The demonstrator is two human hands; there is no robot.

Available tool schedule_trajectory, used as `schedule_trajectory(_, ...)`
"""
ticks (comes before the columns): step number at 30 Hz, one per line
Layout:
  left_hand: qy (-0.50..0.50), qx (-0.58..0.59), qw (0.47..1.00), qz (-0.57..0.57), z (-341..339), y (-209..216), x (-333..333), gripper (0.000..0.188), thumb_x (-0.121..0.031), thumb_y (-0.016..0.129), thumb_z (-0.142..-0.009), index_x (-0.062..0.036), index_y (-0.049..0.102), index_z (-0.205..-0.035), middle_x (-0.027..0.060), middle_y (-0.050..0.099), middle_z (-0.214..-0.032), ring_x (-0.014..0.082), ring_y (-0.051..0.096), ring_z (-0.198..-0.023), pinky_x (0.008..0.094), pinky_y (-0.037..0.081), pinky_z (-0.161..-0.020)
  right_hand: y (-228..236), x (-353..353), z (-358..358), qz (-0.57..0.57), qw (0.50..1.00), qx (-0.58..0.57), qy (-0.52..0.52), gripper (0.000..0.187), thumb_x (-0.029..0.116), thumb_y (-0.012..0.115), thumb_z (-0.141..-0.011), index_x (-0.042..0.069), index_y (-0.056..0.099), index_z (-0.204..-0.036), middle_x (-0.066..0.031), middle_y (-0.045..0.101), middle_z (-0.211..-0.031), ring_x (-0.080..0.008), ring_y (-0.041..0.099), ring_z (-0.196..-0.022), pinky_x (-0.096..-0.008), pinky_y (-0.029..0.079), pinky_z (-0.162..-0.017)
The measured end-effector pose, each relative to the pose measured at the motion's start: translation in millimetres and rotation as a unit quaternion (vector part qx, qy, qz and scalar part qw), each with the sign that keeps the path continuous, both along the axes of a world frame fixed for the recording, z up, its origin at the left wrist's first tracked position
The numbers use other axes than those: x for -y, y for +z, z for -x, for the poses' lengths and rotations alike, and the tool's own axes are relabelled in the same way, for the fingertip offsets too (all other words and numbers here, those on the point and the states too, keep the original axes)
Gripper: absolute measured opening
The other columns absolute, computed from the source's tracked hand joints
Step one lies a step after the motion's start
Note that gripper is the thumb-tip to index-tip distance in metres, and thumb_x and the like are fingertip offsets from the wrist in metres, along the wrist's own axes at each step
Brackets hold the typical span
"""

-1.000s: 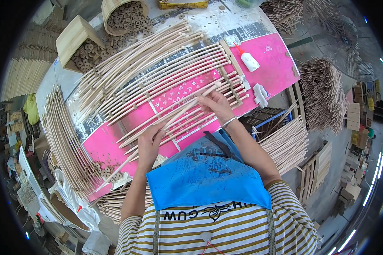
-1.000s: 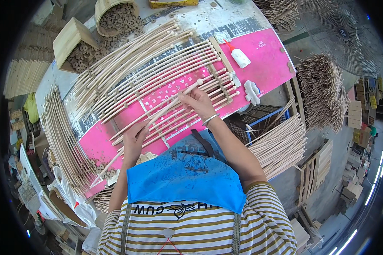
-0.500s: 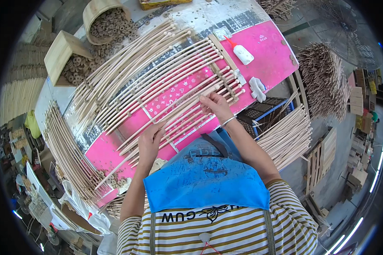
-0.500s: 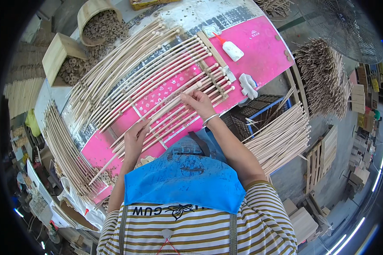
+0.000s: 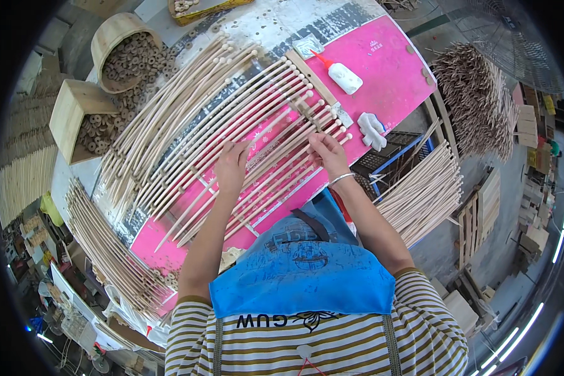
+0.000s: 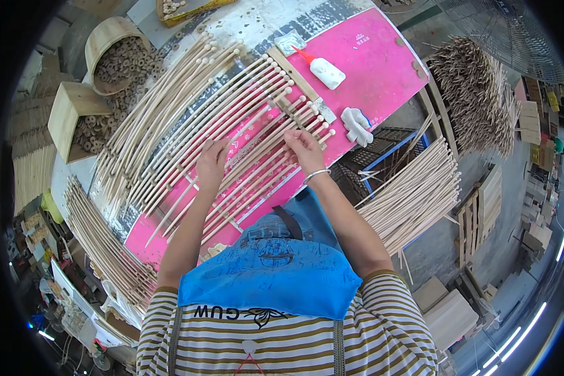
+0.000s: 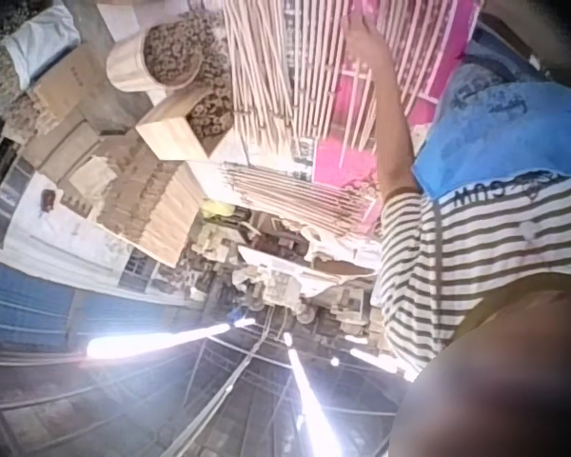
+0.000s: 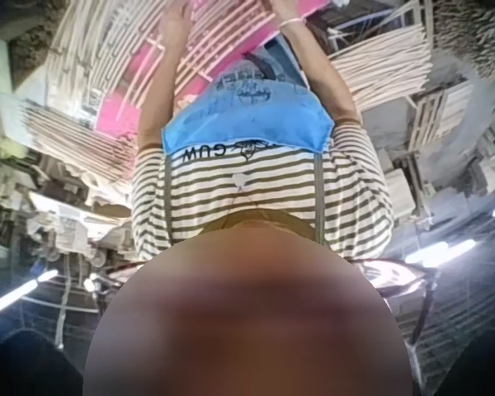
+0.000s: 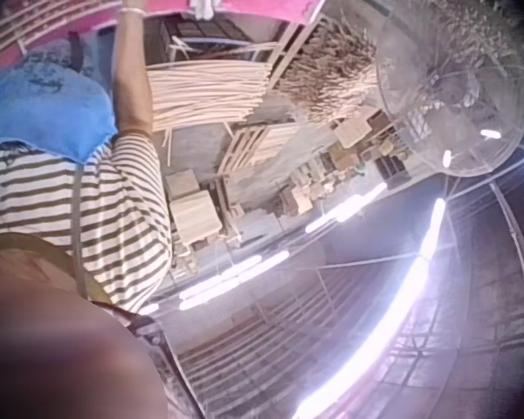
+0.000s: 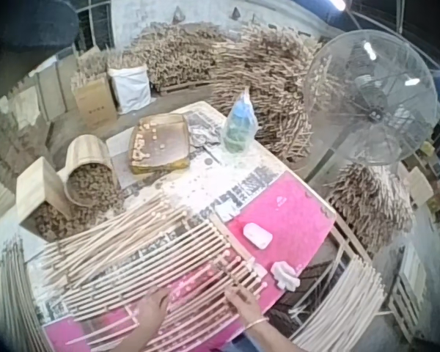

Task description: Assemble a structure by gluing wooden sticks and spacers together on a workbench.

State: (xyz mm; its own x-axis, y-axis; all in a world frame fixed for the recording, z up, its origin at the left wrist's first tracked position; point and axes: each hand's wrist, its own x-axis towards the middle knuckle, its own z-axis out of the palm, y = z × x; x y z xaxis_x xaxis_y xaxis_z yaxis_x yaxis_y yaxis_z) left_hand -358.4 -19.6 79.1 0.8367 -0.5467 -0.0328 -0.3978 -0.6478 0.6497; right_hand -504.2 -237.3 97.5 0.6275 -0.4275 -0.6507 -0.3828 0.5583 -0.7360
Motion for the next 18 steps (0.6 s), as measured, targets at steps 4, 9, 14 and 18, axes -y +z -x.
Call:
schedule_trajectory(4, -0.008, -0.009, 1.000, -0.015, -4, -19, 18, 0.018, -0.017, 0.065, -0.092, -0.0149, 0.072, -0.109, 0.0084, 0.060, -0.093, 0.0305, 0.064, -0.084, 0.0435, 0.052, -0.068, -8, 3, 8, -0.008, 1.000, -0.005, -0.019, 0.026, 0.031, 0.068, -0.095, 0.009, 0.065, -0.108, -0.0002, 0.065, -0.081, -0.0081, 0.061, -0.064, -0.0218, 0.048, -0.055)
schedule_trajectory(9, -0.021, -0.003, 0.999, -0.040, -1, -34, 26, 0.019, -0.018, 0.065, -0.091, -0.0174, 0.071, -0.110, 0.0081, 0.059, -0.093, 0.0304, 0.064, -0.086, 0.0435, 0.053, -0.069, -10, 4, 13, -0.020, 0.999, -0.014, -0.024, 0.028, 0.030, 0.067, -0.096, 0.008, 0.066, -0.113, 0.0000, 0.065, -0.082, -0.0077, 0.062, -0.068, -0.0217, 0.049, -0.056)
schedule_trajectory(14, -0.034, 0.029, 0.993, -0.110, 4, -39, 28, 0.019, -0.019, 0.066, -0.091, -0.0192, 0.072, -0.109, 0.0068, 0.058, -0.093, 0.0286, 0.062, -0.092, 0.0432, 0.053, -0.070, -12, 4, 12, -0.019, 1.000, -0.010, -0.022, 0.029, 0.029, 0.066, -0.097, 0.007, 0.066, -0.115, -0.0001, 0.065, -0.082, -0.0078, 0.062, -0.068, -0.0213, 0.049, -0.055)
schedule_trajectory(18, -0.061, 0.060, 0.989, -0.123, 5, -41, 26, 0.024, -0.018, 0.067, -0.089, -0.0177, 0.071, -0.113, 0.0064, 0.059, -0.095, 0.0277, 0.061, -0.095, 0.0419, 0.054, -0.075, -6, 2, 10, -0.018, 1.000, -0.021, 0.001, 0.026, 0.029, 0.062, -0.099, 0.010, 0.065, -0.116, 0.0020, 0.064, -0.082, -0.0067, 0.059, -0.070, -0.0225, 0.046, -0.061)
